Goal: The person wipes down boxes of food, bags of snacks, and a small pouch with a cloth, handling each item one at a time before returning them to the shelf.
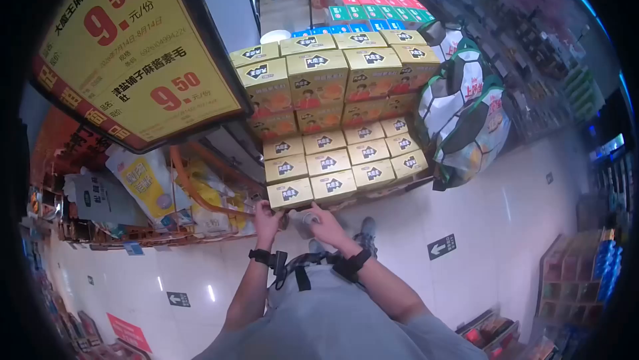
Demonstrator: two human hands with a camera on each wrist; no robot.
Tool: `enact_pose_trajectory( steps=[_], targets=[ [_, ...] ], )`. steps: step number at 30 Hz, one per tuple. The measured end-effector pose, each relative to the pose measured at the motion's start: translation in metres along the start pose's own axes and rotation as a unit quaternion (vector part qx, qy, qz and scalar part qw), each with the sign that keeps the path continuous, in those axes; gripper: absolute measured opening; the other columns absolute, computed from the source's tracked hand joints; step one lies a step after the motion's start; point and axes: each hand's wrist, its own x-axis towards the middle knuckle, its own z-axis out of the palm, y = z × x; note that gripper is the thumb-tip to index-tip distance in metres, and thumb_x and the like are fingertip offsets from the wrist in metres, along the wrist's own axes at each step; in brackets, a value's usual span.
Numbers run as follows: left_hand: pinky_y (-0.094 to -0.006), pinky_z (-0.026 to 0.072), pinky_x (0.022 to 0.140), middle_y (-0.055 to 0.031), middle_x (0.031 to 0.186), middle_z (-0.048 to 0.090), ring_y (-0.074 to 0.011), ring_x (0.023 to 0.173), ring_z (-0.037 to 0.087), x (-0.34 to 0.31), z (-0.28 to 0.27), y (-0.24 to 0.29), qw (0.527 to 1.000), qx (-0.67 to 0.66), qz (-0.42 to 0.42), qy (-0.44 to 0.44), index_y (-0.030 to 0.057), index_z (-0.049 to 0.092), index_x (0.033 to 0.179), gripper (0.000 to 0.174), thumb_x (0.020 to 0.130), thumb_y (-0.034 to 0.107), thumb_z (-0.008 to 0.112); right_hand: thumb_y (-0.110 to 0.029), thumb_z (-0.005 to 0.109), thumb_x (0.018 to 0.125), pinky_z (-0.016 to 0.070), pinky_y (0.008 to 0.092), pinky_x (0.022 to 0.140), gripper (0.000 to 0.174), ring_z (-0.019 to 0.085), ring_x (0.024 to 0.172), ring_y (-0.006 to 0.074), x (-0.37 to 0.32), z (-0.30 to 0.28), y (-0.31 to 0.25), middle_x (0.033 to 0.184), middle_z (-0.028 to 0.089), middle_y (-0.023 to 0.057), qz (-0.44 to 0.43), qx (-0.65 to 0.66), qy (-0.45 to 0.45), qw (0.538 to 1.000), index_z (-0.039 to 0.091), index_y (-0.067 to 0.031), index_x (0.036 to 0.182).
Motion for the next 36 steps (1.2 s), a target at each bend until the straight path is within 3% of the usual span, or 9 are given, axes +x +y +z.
enact_pose_trajectory(
  steps=[5,9,12,15,23,26,29,31,36],
  targets=[
    [-0.0286,0.0491,0.074,-0.0051,0.097,0.060,-0.0123,0.085,0.058,0.002,0.004,-0.025,0.993,-0.061,-0.092,-0.041,0.0059,0.048,0.110,0.045,0.080,0.006,0.081,-0.007,0.056,0.090,0.0424,0.0383,0.107,0.033,0.045,0.142,0.0332,-0.008,-0.009,-0.002,0.136,0.061,0.0227,0.023,0.034,0.025,0.999,0.069,-0.0053,0.120],
    [-0.0267,0.0449,0.068,-0.0039,0.098,0.061,-0.0095,0.080,0.054,-0.012,-0.009,0.026,0.967,-0.177,-0.166,-0.075,0.0063,0.047,0.117,0.045,0.086,0.013,0.079,-0.005,0.056,0.091,0.0441,0.0352,0.104,0.031,0.050,0.138,0.0304,-0.026,-0.038,-0.013,0.136,0.062,0.0205,0.047,0.051,0.064,0.996,0.069,-0.0031,0.119],
    [-0.0221,0.0355,0.059,-0.0020,0.097,0.064,-0.0056,0.075,0.049,-0.018,-0.005,0.067,0.950,-0.211,-0.227,-0.044,0.0049,0.044,0.131,0.052,0.096,0.032,0.071,-0.004,0.060,0.092,0.0469,0.0300,0.098,0.034,0.063,0.115,0.0209,-0.032,-0.061,-0.009,0.124,0.068,0.0134,0.094,0.098,0.075,0.988,0.065,0.0004,0.126],
    [-0.0212,0.0337,0.056,0.0005,0.092,0.062,-0.0048,0.069,0.047,-0.013,0.003,0.054,0.938,-0.269,-0.217,-0.032,0.0044,0.044,0.132,0.052,0.097,0.032,0.070,-0.005,0.062,0.092,0.0474,0.0297,0.097,0.039,0.063,0.108,0.0179,-0.034,-0.071,-0.024,0.119,0.069,0.0109,0.106,0.116,0.080,0.984,0.063,0.0007,0.130],
    [-0.0218,0.0377,0.057,0.0011,0.085,0.055,-0.0046,0.066,0.046,-0.013,0.013,0.053,0.946,-0.250,-0.207,-0.007,0.0024,0.047,0.127,0.048,0.097,0.032,0.070,-0.005,0.065,0.089,0.0411,0.0350,0.109,0.044,0.048,0.139,0.0280,-0.027,-0.066,-0.018,0.147,0.053,0.0209,0.069,0.052,-0.035,0.996,0.062,-0.0041,0.133],
    [-0.0244,0.0450,0.063,-0.0004,0.089,0.055,-0.0067,0.073,0.051,-0.020,0.023,0.066,0.986,-0.017,-0.112,0.118,0.0004,0.049,0.127,0.048,0.097,0.032,0.069,-0.003,0.066,0.087,0.0411,0.0353,0.109,0.040,0.046,0.140,0.0290,-0.028,-0.078,-0.006,0.148,0.052,0.0201,0.071,0.082,-0.017,0.994,0.064,-0.0021,0.127],
    [-0.0280,0.0501,0.071,-0.0051,0.097,0.055,-0.0115,0.079,0.055,-0.042,0.031,0.104,0.998,-0.026,-0.029,0.040,0.0015,0.052,0.127,0.047,0.095,0.031,0.071,-0.002,0.067,0.085,0.0421,0.0361,0.108,0.035,0.049,0.136,0.0314,-0.034,-0.097,-0.004,0.141,0.056,0.0195,0.062,0.047,0.081,0.994,0.067,-0.0018,0.120],
    [-0.0332,0.0525,0.074,-0.0103,0.103,0.055,-0.0204,0.082,0.058,-0.049,0.044,0.120,0.985,0.101,0.091,-0.104,0.0073,0.053,0.136,0.050,0.093,0.026,0.070,-0.001,0.066,0.085,0.0437,0.0366,0.106,0.034,0.054,0.128,0.0322,-0.034,-0.105,0.003,0.133,0.058,0.0175,0.014,0.002,0.173,0.985,0.069,-0.0022,0.118],
    [-0.0432,0.0531,0.081,-0.0161,0.111,0.053,-0.0336,0.093,0.058,-0.066,0.075,0.129,0.930,0.302,0.182,-0.103,0.0197,0.048,0.148,0.063,0.088,0.015,0.066,0.003,0.065,0.085,0.0455,0.0368,0.106,0.037,0.052,0.131,0.0296,-0.037,-0.109,0.015,0.144,0.049,0.0177,0.012,-0.025,0.166,0.986,0.068,-0.0034,0.122]
  ],
)
